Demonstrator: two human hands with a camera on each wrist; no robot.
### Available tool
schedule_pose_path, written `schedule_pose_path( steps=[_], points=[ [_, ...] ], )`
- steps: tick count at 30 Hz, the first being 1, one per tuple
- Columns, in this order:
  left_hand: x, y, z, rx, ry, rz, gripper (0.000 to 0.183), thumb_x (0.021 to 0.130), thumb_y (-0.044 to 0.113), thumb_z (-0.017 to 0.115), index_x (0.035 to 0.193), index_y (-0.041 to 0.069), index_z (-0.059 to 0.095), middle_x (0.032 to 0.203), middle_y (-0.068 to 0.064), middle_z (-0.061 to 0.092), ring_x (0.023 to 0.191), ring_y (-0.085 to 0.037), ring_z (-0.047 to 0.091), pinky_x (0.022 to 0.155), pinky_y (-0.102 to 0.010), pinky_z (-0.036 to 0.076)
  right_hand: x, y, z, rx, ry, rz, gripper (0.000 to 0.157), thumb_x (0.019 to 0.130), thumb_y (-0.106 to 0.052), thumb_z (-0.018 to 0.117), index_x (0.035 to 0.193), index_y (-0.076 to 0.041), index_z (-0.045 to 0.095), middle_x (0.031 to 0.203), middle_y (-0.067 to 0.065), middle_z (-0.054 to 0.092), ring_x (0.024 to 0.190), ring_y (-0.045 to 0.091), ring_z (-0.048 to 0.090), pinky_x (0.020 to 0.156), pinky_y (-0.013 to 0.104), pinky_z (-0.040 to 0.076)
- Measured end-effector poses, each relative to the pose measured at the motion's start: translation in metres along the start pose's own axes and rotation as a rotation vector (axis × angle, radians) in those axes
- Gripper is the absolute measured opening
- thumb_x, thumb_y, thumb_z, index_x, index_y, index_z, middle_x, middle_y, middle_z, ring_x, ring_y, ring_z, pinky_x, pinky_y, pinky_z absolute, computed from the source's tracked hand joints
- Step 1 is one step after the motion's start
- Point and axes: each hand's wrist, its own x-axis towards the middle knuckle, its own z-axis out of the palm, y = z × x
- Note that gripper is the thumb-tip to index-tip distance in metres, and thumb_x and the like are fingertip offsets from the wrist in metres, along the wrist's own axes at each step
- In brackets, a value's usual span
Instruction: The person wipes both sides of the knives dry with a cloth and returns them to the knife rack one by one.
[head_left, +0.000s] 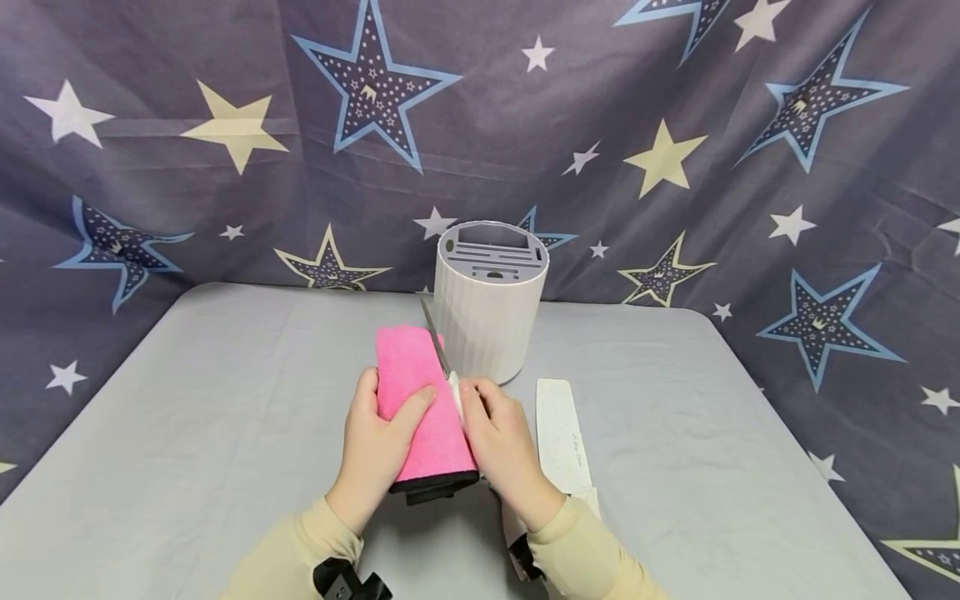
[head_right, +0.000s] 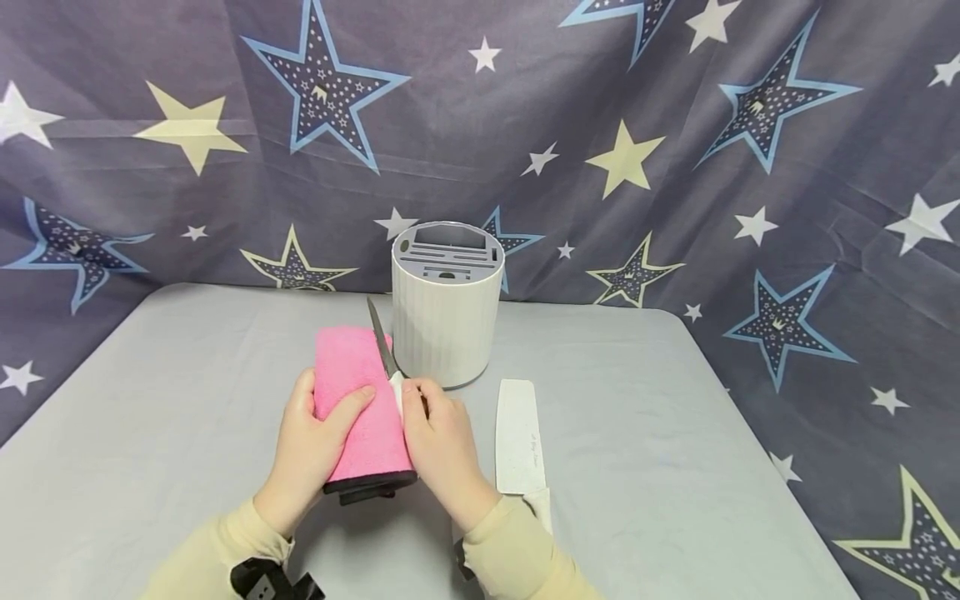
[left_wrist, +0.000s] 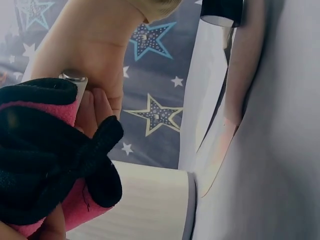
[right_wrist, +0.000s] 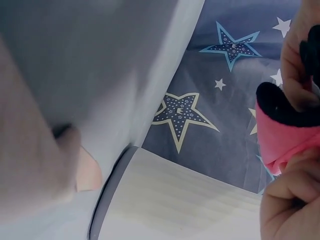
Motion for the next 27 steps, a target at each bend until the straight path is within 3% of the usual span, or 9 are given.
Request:
schedule_pose_path(
  steps=[11, 27],
  points=[
    [-0.005, -0.001, 0.003, -0.043, -0.024, -0.055, 0.032, 0.089, 0.018, 0.071, 0.112, 0.005, 0.053, 0.09, -0.009, 0.064, 0.072, -0.009, 0.065, 0.065, -0.027, 0.053, 0.0, 0.001, 0.0, 0.052, 0.011, 0.0, 0.026, 0.103, -0.026, 0.049, 0.103, -0.01, 0.07, 0.085, 0.005, 0.07, 0.077, 0.012, 0.059, 0.072, 0.028, 0.049],
    [-0.019, -0.002, 0.01, -0.08, -0.102, -0.053, 0.028, 0.088, 0.012, 0.07, 0.111, 0.006, 0.054, 0.09, -0.013, 0.064, 0.072, -0.015, 0.066, 0.064, -0.029, 0.055, 0.006, 0.004, -0.006, 0.099, 0.047, -0.003, 0.03, 0.104, -0.03, 0.048, 0.106, -0.008, 0.069, 0.082, 0.008, 0.069, 0.073, 0.01, 0.057, 0.068, 0.027, 0.048]
  ],
)
